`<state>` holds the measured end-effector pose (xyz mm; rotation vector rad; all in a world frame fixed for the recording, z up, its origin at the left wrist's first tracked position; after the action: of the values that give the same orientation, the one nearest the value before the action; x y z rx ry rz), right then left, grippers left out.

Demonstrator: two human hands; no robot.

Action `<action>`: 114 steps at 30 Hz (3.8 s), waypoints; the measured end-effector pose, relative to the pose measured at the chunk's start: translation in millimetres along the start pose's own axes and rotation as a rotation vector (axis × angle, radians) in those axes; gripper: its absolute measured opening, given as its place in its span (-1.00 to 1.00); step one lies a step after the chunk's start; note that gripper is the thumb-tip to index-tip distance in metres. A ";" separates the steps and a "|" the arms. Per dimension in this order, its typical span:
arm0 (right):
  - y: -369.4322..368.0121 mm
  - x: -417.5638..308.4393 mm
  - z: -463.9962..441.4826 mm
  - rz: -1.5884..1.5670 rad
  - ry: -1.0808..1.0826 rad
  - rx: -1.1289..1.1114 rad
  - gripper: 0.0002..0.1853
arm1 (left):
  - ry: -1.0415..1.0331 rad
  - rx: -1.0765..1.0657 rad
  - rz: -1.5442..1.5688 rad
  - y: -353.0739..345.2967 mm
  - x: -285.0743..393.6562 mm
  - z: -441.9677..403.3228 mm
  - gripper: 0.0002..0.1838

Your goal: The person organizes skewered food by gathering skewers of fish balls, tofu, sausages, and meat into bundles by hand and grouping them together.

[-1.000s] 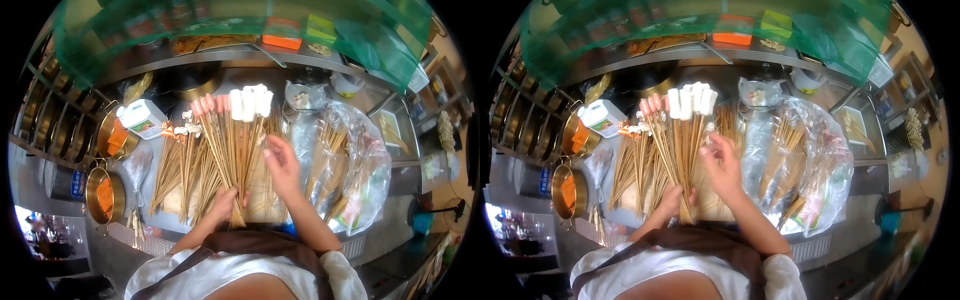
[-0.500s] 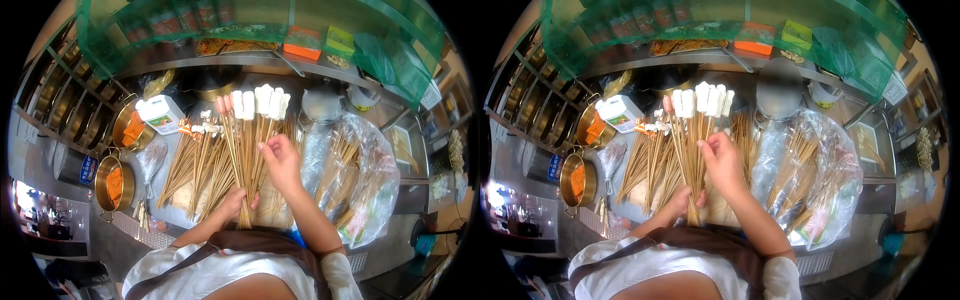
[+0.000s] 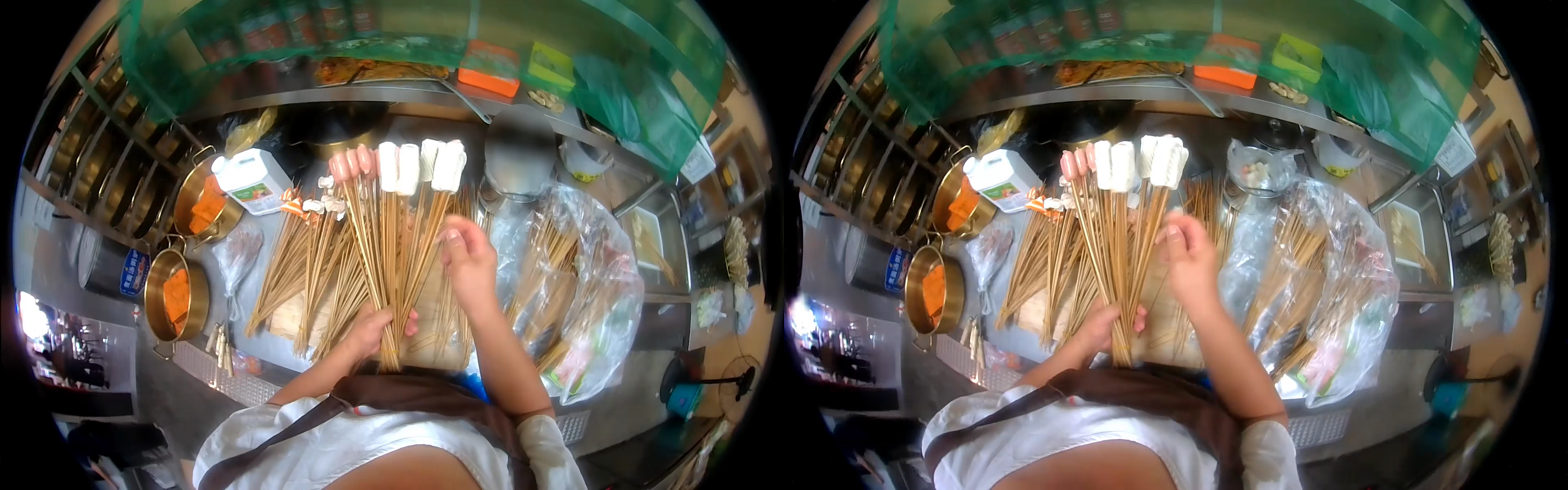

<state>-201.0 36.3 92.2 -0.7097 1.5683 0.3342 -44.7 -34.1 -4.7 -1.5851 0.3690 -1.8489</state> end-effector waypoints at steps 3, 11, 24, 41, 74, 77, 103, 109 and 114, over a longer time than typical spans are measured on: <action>-4.4 -17.1 10.7 0.393 0.256 0.150 -0.82 | -0.034 0.019 -0.045 -2.7 -0.6 0.4 -0.79; -13.3 -9.5 5.7 0.517 0.041 -0.056 -0.81 | -0.100 0.164 -0.155 -19.0 9.8 8.3 -0.86; 13.4 0.7 4.1 0.015 -0.104 -0.266 -0.91 | -0.140 0.201 -0.128 -23.5 13.7 16.9 -0.77; 21.4 -36.9 -27.0 -0.095 -0.093 -0.026 -0.80 | -0.357 0.333 -0.269 -32.9 13.2 23.4 -0.63; -24.3 -29.1 28.5 0.584 0.452 -0.014 -0.56 | 0.210 -0.610 0.484 -20.8 12.1 -14.1 -0.26; -26.3 -48.1 28.3 0.731 0.665 0.046 -0.62 | 0.243 -0.606 0.490 -19.9 5.6 -17.8 -0.31; 13.9 -8.5 -3.2 -0.846 -0.219 -0.543 -0.88 | 0.054 -0.487 0.462 -11.7 0.6 -9.0 -0.22; 19.1 5.3 -8.4 -1.055 -0.171 -0.632 -0.81 | 0.049 -0.604 0.535 -8.0 -0.1 -8.6 -0.18; 24.2 4.9 -6.9 -0.891 -0.220 -0.495 -0.73 | 0.094 -0.407 0.463 -8.1 -1.6 -5.2 -0.38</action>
<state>-221.2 49.4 83.7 -1.6080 0.8334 0.1157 -52.0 -28.1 -2.2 -1.5006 1.1131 -1.5489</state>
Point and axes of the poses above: each hand's wrist, its own z-axis away from the middle knuckle, its own y-axis out of the back of the hand, x = y × z, the point moved 2 cm from there along -z, towards the middle knuckle, and after that the axes turned 7 degrees about -x, right-handed, at the moved point
